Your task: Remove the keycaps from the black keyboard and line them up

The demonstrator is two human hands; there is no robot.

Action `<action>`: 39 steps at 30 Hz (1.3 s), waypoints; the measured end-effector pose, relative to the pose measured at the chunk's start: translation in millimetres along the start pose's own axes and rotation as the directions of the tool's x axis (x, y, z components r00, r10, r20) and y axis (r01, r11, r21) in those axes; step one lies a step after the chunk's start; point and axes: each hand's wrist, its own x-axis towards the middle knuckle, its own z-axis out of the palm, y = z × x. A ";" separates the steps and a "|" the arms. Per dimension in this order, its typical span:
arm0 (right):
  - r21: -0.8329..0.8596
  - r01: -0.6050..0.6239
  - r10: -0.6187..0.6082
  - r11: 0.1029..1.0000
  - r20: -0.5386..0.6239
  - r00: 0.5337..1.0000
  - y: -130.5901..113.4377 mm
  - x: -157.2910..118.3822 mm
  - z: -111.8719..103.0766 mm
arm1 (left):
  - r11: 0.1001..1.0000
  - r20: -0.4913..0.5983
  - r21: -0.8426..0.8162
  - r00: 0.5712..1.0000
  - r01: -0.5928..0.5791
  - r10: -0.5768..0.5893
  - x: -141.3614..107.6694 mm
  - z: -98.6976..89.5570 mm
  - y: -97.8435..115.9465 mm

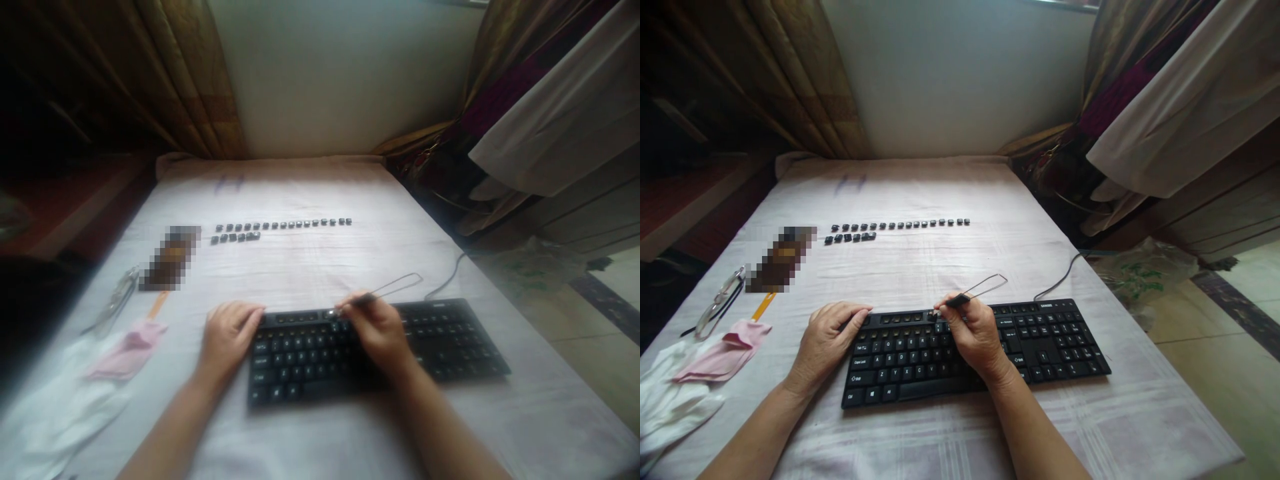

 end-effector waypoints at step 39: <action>0.103 -0.055 0.062 0.993 -0.065 0.996 -8.5 -9.1 14.2 | 0.885 0.289 -0.441 0.957 0.150 -0.018 10.1 3.4 84.5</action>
